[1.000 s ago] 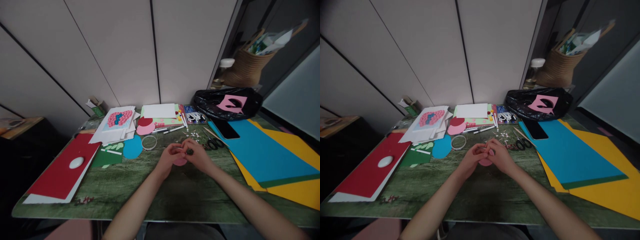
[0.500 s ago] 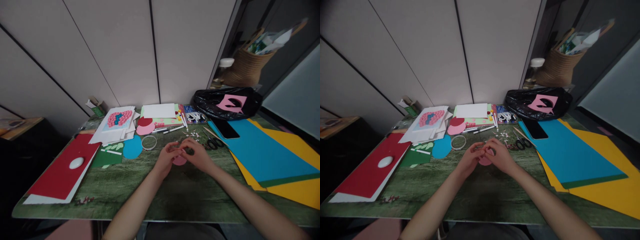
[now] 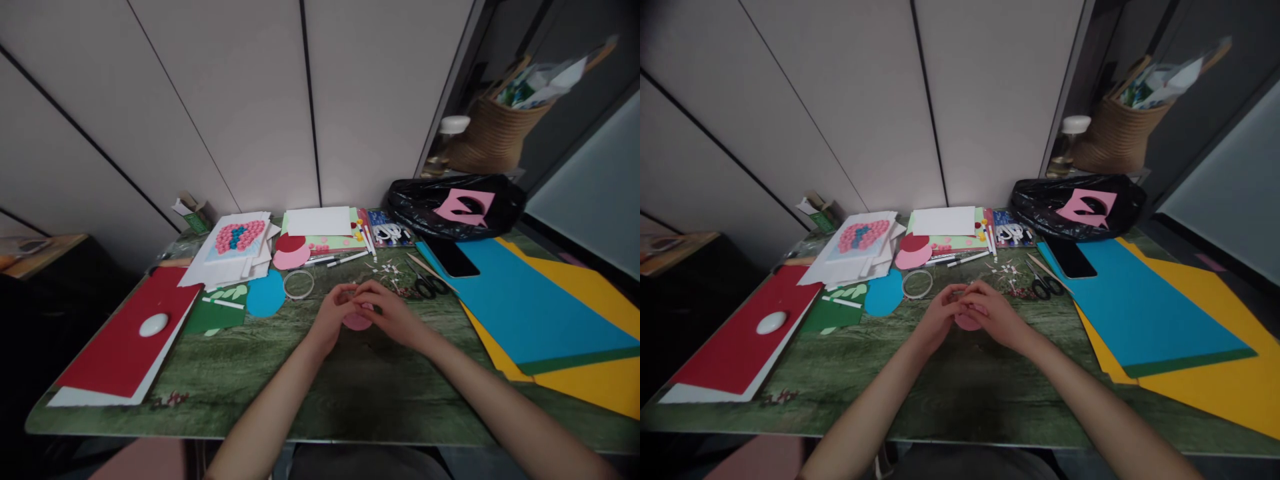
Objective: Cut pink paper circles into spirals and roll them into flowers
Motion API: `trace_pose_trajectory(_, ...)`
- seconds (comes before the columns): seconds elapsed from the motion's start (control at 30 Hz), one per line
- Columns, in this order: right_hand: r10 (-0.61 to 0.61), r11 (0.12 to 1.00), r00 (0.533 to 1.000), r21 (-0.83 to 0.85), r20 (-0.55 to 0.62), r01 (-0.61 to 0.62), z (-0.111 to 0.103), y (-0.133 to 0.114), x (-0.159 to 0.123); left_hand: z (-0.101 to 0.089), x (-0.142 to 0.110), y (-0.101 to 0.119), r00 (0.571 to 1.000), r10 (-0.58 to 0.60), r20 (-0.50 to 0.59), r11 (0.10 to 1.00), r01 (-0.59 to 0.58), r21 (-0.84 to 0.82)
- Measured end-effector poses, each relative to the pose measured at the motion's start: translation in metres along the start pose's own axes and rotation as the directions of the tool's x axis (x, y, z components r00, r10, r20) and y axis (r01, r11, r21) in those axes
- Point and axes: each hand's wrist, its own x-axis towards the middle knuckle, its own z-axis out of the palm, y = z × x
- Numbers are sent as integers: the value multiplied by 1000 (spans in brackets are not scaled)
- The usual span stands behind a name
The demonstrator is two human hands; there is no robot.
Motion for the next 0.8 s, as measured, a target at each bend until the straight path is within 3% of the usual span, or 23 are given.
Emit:
trace_pose_trajectory(0.33,61,998,990,9,-128,-60,0,6,0,-1,1,-7,1000,-19,18,1000,19,-17)
trace_pose_trajectory(0.67,63,998,986,4,-153,-64,2,5,0,2,0,-8,997,-64,34,997,65,-46)
trace_pose_trajectory(0.8,69,998,986,-2,-154,-70,1,1,1,4,0,-9,999,-34,-5,997,34,-67)
